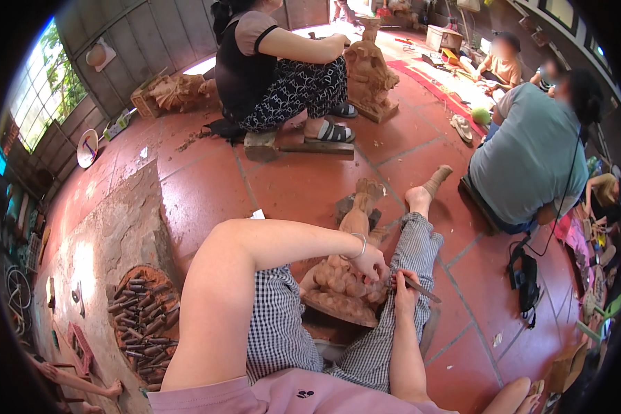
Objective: The person carves a wooden sculpture using a chisel while sitting on the floor. They hold the wood steady with one hand and carefully shape its surface with the other, occasionally rotating the piece to access different areas.
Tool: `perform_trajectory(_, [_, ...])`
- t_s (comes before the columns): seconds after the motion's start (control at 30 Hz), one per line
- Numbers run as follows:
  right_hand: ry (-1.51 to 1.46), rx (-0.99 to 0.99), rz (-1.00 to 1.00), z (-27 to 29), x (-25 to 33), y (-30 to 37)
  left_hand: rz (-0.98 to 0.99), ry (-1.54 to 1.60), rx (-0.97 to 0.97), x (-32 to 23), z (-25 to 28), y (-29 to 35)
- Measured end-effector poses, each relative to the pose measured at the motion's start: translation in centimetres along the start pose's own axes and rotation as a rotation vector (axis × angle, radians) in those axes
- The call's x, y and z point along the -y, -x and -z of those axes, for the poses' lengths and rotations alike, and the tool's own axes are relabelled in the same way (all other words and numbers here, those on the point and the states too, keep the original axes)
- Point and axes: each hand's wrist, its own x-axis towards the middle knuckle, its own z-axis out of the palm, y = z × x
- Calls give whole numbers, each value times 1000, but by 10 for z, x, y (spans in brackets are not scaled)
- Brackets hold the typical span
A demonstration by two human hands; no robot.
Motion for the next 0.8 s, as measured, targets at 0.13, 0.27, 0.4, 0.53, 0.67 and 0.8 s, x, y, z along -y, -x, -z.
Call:
perform_trajectory(0.13, [-8, 3, -10, -2, -2, 3, 12, 45, -13, 4, -4, 1])
perform_trajectory(0.27, [19, -3, -22, 5, -11, 7, -142, -290, -305, 11, 11, 10])
perform_trajectory(0.4, [17, -29, 18, 13, -11, 0, 102, -104, -508, 4, 46, 34])
perform_trajectory(0.53, [-52, 3, 2, 11, -1, 2, 253, -162, -759, 46, 65, 51])
perform_trajectory(0.67, [-79, 27, -23, 3, 9, 4, 270, -18, -736, 89, 62, 63])
perform_trajectory(0.8, [-109, 17, -57, 2, 16, 6, 221, 9, -702, 104, 37, 51])
